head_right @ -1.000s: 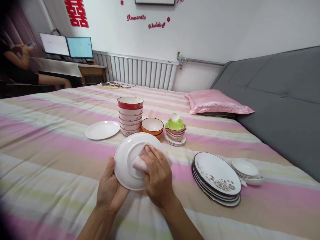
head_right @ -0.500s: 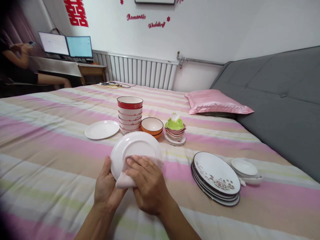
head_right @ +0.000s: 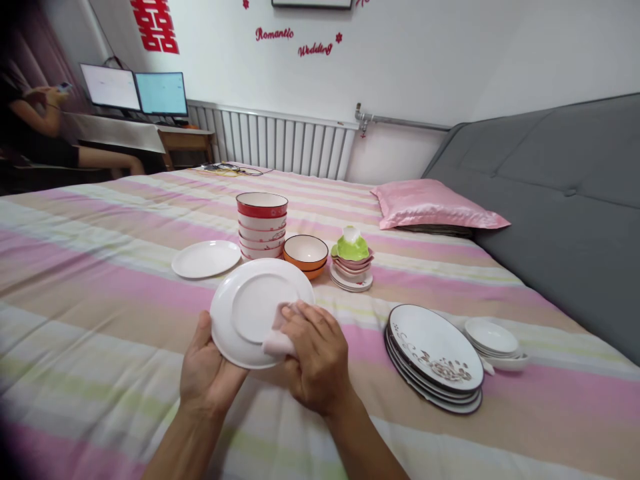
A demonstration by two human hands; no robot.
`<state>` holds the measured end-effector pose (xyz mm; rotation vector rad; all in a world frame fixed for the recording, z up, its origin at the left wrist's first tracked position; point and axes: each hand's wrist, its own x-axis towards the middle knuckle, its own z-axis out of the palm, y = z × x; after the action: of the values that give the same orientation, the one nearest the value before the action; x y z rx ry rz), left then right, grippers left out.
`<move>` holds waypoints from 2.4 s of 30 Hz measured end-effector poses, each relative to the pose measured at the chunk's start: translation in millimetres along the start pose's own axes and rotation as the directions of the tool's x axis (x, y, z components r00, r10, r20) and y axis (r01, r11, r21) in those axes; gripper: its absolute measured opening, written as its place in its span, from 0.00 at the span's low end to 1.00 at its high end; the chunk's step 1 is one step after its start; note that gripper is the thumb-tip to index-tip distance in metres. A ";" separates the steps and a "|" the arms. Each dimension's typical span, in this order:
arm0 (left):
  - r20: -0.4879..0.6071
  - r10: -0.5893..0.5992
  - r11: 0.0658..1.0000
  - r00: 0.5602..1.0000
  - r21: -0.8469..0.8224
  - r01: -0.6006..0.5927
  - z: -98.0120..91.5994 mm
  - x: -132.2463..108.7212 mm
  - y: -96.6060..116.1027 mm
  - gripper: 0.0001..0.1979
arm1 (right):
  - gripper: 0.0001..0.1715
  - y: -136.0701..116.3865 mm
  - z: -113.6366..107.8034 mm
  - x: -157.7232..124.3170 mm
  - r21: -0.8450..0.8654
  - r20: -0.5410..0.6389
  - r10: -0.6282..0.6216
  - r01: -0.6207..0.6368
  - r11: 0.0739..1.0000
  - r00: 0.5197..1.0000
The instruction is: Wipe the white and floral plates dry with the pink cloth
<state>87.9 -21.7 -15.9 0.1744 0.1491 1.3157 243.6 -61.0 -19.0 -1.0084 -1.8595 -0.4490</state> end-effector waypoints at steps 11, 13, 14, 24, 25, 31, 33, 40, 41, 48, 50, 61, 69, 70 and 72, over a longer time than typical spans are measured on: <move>0.057 -0.188 0.978 0.981 0.103 0.181 8.9 -10.3 -18.1 0.25 | 0.22 3.2 5.6 -3.3 -0.019 -0.039 0.175 -0.176 0.984 0.984; 0.054 -0.221 0.970 0.974 0.119 0.213 11.7 -12.6 -21.1 0.25 | 0.21 2.4 4.4 -2.7 -0.004 -0.041 0.161 -0.161 0.987 0.986; 0.046 -0.236 0.965 0.971 0.127 0.228 12.6 -13.5 -22.4 0.25 | 0.21 1.9 3.7 -2.2 0.007 -0.042 0.143 -0.143 0.990 0.989; -0.064 -0.235 0.966 0.970 0.093 0.240 11.5 -12.9 -23.5 0.26 | 0.19 -12.2 -1.8 7.7 0.149 0.124 -0.064 0.045 0.988 0.990; -0.080 -0.230 0.968 0.970 0.083 0.236 12.0 -12.2 -21.6 0.27 | 0.19 -15.0 -1.9 9.0 0.163 0.141 -0.079 0.056 0.985 0.987; -0.059 -0.246 0.968 0.968 0.044 0.248 9.4 -4.9 -9.1 0.32 | 0.20 -25.8 -2.4 13.6 0.257 0.158 -0.134 0.090 0.962 0.978; -0.049 -0.219 0.975 0.974 0.037 0.221 5.8 -2.4 -6.3 0.32 | 0.19 -25.9 -3.3 14.4 0.287 0.148 -0.136 0.089 0.954 0.980; -0.021 -0.078 0.997 0.997 0.009 0.078 -7.0 3.3 -0.9 0.27 | 0.14 -18.7 -8.1 14.1 0.348 0.034 -0.091 0.074 0.935 0.995; -0.026 -0.062 0.998 0.998 0.012 0.062 -7.7 3.7 0.0 0.26 | 0.13 -16.2 -8.6 12.7 0.344 0.011 -0.070 0.062 0.937 0.998; -0.007 0.010 1.000 1.000 0.001 -0.010 -6.7 5.1 6.4 0.26 | 0.12 14.1 -7.6 -3.9 0.233 -0.192 0.341 -0.295 0.927 0.920; -0.003 0.018 1.000 1.000 -0.003 -0.018 -5.2 5.0 6.8 0.26 | 0.12 23.2 -5.4 -6.7 0.339 -0.184 0.578 -0.500 0.797 0.795; -0.083 -0.032 0.993 0.996 0.113 0.042 3.2 -0.9 -1.1 0.24 | 0.23 37.2 15.0 -9.1 0.775 0.190 0.880 -0.617 0.139 0.436; -0.193 -0.022 0.988 0.981 0.143 0.051 19.7 -6.8 -7.5 0.24 | 0.25 16.1 9.3 7.5 0.732 0.632 0.753 -0.459 -0.503 0.184; -0.210 -0.013 0.988 0.978 0.150 0.045 20.1 -6.4 -7.1 0.24 | 0.25 16.0 10.2 6.5 0.722 0.644 0.741 -0.469 -0.509 0.187; -0.252 0.020 0.984 0.967 0.175 0.026 20.3 -4.9 -5.7 0.24 | 0.26 15.7 13.1 3.3 0.710 0.658 0.725 -0.491 -0.505 0.206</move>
<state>96.3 -28.7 2.7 0.1559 0.4851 1.3183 248.0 -41.4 -24.3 -0.8393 -0.4049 1.4042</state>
